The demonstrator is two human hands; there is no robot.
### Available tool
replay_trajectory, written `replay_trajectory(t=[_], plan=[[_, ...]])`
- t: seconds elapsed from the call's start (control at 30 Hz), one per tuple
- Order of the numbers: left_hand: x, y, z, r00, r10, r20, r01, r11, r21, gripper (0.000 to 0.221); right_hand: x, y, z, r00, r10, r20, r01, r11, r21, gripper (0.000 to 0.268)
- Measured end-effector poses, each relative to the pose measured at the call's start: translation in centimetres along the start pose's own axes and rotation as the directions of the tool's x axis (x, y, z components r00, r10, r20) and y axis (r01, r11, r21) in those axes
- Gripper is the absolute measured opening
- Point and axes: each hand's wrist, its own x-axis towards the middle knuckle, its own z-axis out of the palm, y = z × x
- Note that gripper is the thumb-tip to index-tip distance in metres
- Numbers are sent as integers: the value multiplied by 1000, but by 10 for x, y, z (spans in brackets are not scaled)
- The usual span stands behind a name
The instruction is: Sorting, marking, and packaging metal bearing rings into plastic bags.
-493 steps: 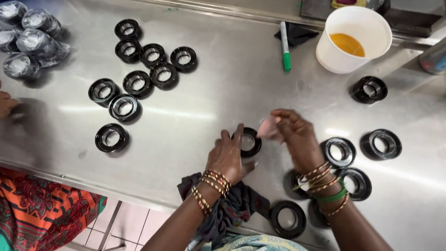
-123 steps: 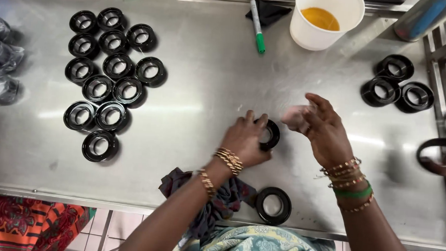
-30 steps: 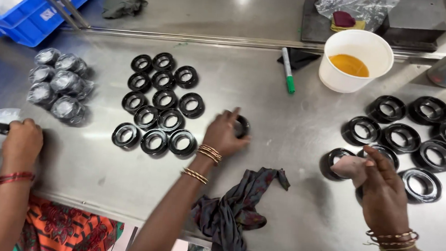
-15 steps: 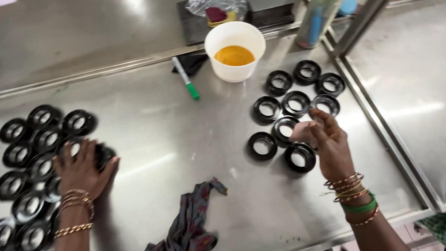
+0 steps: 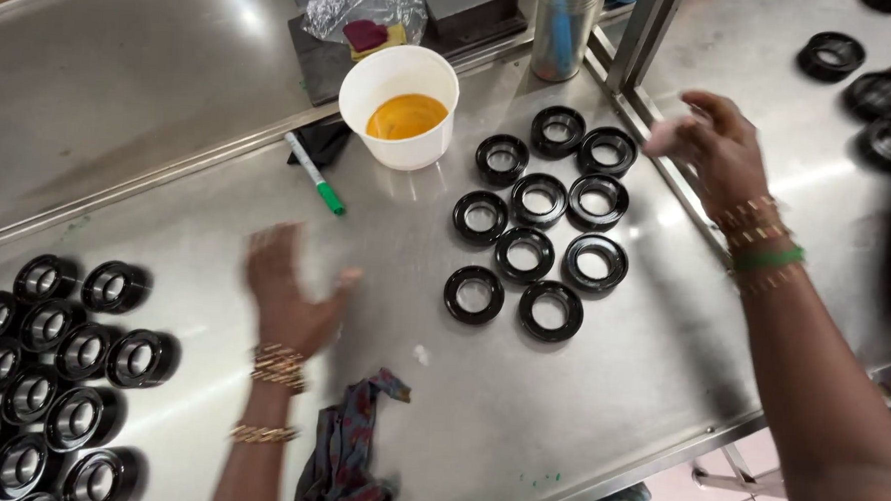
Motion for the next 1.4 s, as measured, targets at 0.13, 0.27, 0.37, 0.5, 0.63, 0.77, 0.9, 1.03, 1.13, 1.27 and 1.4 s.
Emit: replay_trajectory(t=[0.13, 0.27, 0.37, 0.5, 0.63, 0.77, 0.9, 1.03, 1.13, 1.27, 1.4], plan=[[46, 115, 52, 987, 143, 66, -136, 985, -103, 86, 80, 33, 20, 985, -122, 122, 120, 992, 27, 40], [69, 185, 100, 930, 153, 334, -135, 988, -76, 91, 122, 48, 48, 955, 11, 298, -5, 1000, -23, 38], [89, 203, 119, 895, 174, 411, -156, 985, -77, 89, 135, 43, 61, 902, 122, 413, -20, 970, -241, 38], [103, 208, 137, 825, 148, 546, -135, 989, -63, 91, 164, 97, 44, 806, 208, 555, -262, 965, 19, 46], [103, 201, 145, 797, 139, 588, -118, 990, -73, 93, 144, 77, 66, 746, 278, 606, -413, 906, 93, 47], [90, 191, 142, 810, 152, 566, -129, 988, -81, 90, 117, 81, 89, 742, 170, 649, -234, 972, 12, 32], [70, 175, 111, 829, 144, 541, -128, 989, -67, 83, 85, 77, 118, 740, 163, 653, -285, 955, 85, 51], [34, 152, 86, 853, 106, 511, -90, 994, -57, 82, 56, 81, 155, 692, 141, 709, -313, 942, 118, 51], [11, 137, 62, 856, 61, 513, -49, 998, -37, 82, 31, 79, 189, 646, 116, 755, -372, 911, 178, 48], [-22, 119, 30, 841, -36, 540, 27, 999, 24, 83, -2, 82, 238, 645, 55, 762, -300, 936, 187, 43], [-44, 110, 5, 846, -131, 517, 106, 991, 79, 86, -22, 79, 280, 582, 62, 811, -359, 915, 187, 40]])
